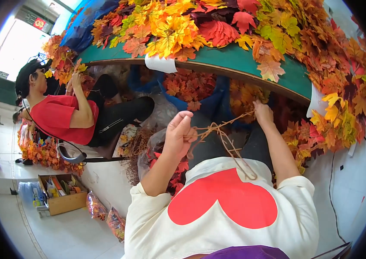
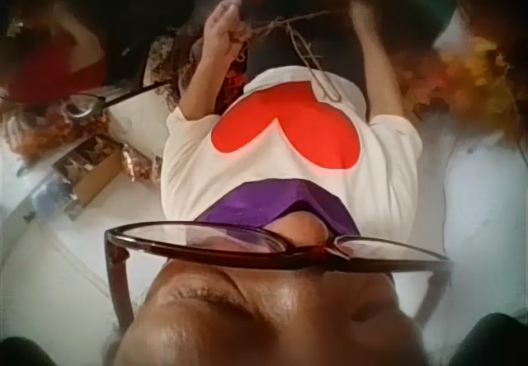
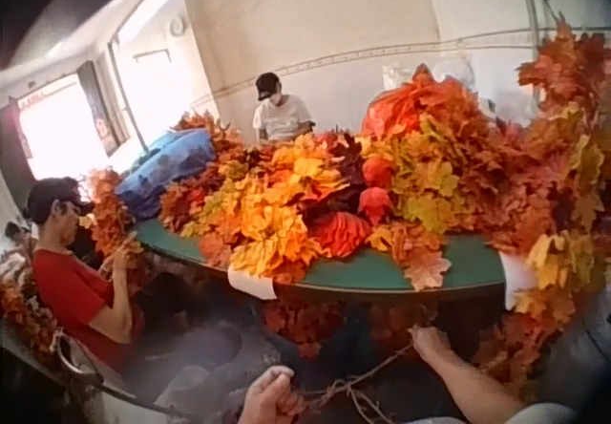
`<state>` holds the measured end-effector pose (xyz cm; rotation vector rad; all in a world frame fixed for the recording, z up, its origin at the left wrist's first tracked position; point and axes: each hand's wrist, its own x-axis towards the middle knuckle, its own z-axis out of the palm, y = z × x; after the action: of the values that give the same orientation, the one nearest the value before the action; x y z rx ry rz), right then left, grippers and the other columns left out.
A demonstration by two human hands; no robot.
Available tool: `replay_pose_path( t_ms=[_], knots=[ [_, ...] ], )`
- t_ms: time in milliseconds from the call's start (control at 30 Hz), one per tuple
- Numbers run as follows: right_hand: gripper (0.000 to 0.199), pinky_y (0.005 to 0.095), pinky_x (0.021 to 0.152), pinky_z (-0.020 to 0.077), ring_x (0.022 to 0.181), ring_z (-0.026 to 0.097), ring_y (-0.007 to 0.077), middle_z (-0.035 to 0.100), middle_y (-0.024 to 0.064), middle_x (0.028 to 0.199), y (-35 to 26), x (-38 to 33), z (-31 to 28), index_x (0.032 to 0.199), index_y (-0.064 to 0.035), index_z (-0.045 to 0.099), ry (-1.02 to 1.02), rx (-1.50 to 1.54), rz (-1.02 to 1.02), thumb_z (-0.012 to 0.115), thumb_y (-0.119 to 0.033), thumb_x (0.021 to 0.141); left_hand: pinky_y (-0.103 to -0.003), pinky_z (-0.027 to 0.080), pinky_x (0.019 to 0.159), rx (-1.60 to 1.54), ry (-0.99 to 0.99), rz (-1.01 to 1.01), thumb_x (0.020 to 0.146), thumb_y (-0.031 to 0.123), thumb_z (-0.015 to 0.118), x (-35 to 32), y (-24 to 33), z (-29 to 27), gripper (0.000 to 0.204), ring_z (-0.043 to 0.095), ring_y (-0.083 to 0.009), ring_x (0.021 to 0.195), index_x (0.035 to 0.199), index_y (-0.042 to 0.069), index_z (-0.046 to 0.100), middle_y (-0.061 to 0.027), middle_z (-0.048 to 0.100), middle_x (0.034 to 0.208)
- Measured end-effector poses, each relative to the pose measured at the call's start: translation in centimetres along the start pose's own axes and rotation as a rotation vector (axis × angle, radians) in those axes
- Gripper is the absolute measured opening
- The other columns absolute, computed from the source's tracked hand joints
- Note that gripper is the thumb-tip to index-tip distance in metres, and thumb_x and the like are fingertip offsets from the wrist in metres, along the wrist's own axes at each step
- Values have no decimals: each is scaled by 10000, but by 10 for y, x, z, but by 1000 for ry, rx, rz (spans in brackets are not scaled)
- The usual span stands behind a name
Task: The person assembles a decorative garland by attaching artificial maple leaves to a central twine by hand.
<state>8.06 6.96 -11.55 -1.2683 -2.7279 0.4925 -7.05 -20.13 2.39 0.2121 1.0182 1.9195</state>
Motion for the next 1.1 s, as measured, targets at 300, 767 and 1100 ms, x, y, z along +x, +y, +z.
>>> replay_pose_path(
  t_ms=[300,767,1100],
  knots=[
    [257,436,660,463,759,612,316,625,154,753,-7,30,19,928,-74,530,81,-222,-260,454,-312,870,-211,213,417,-18,187,-79,898,180,504,-13,18,-1,72,209,-44,410,939,123,520,74,220,512],
    [514,392,904,364,1101,457,288,463,140,1245,-113,-51,-90,1171,3,495,549,207,-615,665,-172,719,-239,290,508,-567,420,32,895,366,483,41,-8,-13,252,225,-76,413,940,126,543,47,272,484],
    [363,366,904,386,1086,480,275,529,161,1164,-153,-88,-76,1026,-20,580,213,698,-728,675,-190,719,-239,314,502,-486,423,60,911,361,455,40,-29,14,271,282,-73,453,970,105,519,37,285,523]
  ],
)
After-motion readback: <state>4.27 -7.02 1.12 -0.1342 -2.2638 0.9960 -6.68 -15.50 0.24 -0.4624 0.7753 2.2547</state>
